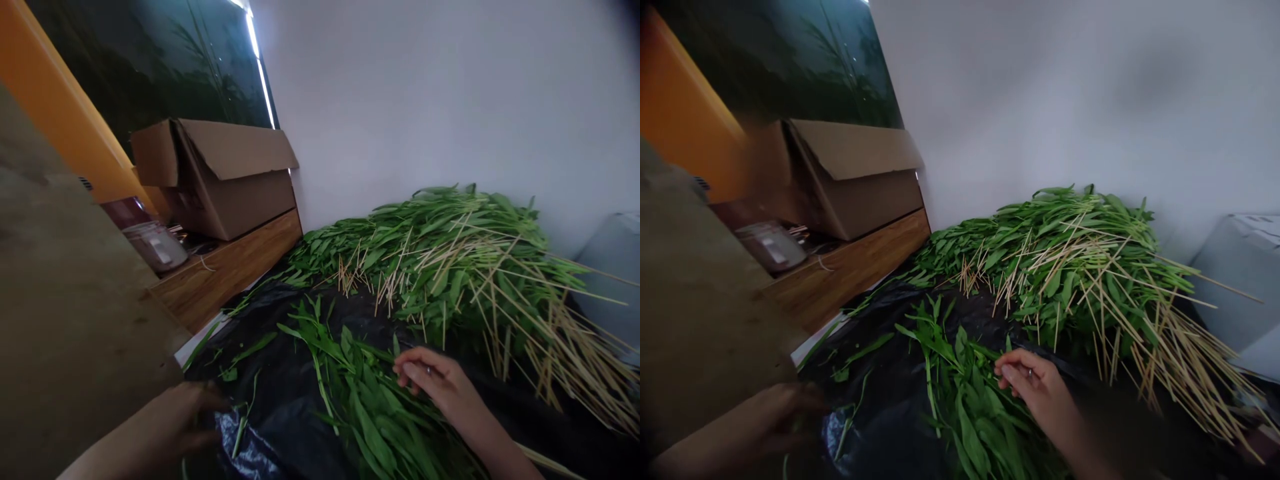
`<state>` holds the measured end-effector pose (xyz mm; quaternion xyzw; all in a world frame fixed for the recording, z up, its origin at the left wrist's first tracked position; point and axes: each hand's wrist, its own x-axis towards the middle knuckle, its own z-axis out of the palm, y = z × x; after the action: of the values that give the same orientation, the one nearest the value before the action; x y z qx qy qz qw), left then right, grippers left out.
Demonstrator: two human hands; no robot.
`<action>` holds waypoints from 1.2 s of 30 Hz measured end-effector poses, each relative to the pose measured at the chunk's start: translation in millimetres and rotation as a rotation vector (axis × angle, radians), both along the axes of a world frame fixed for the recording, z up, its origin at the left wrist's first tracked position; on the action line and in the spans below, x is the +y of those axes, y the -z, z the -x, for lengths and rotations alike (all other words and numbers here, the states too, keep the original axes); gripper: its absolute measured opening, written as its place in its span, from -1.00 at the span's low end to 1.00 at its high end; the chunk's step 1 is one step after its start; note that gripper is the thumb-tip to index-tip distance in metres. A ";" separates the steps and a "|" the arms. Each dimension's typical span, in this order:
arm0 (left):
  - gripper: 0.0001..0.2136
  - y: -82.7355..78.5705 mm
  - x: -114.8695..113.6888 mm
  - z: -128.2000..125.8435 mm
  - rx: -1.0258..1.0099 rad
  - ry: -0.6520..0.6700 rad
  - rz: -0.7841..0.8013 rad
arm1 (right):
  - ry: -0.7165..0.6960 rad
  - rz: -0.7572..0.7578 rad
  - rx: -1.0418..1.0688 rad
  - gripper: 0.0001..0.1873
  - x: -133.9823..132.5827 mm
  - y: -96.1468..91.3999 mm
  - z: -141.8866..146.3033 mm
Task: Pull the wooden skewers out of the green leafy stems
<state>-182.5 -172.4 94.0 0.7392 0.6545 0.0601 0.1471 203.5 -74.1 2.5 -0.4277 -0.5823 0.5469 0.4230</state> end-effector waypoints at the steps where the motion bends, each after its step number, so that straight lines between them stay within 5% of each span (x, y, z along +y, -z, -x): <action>1: -0.85 3.6 5.8 -2.7 -0.034 0.029 0.047 | -0.010 0.007 0.000 -0.66 -0.3 -0.3 0.3; 7: -0.69 55.5 67.2 -77.4 -0.034 0.214 -0.128 | -0.022 0.022 0.005 -0.65 0.4 5.4 1.2; 11: -0.75 80.7 93.0 -94.1 0.156 0.363 -0.146 | 0.017 0.039 0.015 -0.61 4.0 10.2 -0.6; 14: -0.83 74.9 107.7 -78.8 0.187 0.377 -0.196 | 0.041 0.041 0.000 -0.57 5.4 9.7 -1.2; 20: -0.78 32.7 135.8 -58.7 0.002 0.167 -0.496 | 0.038 0.044 0.022 -0.60 6.9 10.8 -1.3; 28: -0.71 33.7 134.1 -131.0 0.053 0.330 -0.541 | 0.239 -0.162 -0.083 -0.60 8.5 12.8 -2.0; 36: -0.67 44.7 124.7 -170.9 -0.137 0.440 -0.533 | 0.176 -0.417 -0.395 -0.73 4.1 15.5 4.0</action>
<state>-11.5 -47.7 49.2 0.8692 0.4295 0.2449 0.0020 199.6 -69.9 -13.0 -0.4786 -0.7137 0.2829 0.4260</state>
